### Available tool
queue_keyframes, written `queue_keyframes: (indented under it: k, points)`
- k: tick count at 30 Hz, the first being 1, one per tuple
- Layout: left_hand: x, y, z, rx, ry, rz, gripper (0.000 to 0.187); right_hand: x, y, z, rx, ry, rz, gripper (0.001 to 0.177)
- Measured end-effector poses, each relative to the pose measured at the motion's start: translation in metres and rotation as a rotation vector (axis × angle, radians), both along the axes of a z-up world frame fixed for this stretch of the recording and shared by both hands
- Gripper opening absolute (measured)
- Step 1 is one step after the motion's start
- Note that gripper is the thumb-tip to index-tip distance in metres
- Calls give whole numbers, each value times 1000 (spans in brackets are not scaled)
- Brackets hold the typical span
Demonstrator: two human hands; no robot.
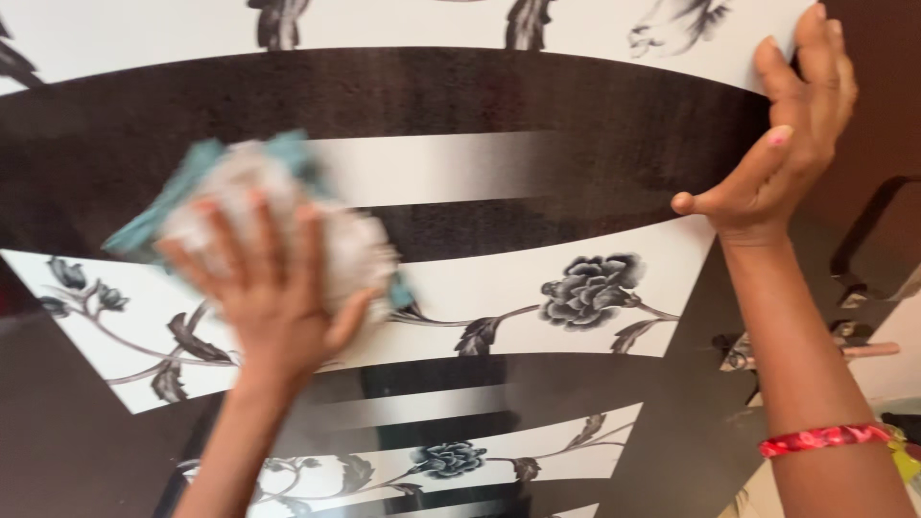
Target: The person wipes a glossy black surface with a floral pattern using a cloth. The person uses one hand to hold the surface steady while the other hand wipes in circular and back-and-forth motions across the patterned area.
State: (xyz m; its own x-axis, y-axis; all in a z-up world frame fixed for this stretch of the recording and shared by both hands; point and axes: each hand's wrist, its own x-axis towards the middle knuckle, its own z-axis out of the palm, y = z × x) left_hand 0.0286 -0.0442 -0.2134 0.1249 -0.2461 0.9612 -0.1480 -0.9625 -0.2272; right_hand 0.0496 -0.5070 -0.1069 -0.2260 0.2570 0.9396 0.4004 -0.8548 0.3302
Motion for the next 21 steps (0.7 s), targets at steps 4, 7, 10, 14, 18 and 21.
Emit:
queue_keyframes:
  k: [4, 7, 10, 14, 18, 21]
  points:
    - [0, -113, 11, 180, 105, -146, 87, 5, -2, -5, 108, 74, 156, 81]
    - [4, -192, 9, 288, 159, -259, 89, 5, -1, -6, 110, 65, 170, 80]
    - [2, -251, -2, 419, 170, -207, 95, 5, 0, -7, 137, 74, 179, 81]
    - [-1, -284, -12, 555, 146, -137, 94, 6, -1, -6, 150, 73, 166, 84]
    - [-2, -258, -19, 618, 138, -123, 92, 4, -3, -5, 64, 13, 107, 88]
    - [1, -204, -26, 563, 167, -161, 88, 1, 0, -1, 24, -8, 102, 91]
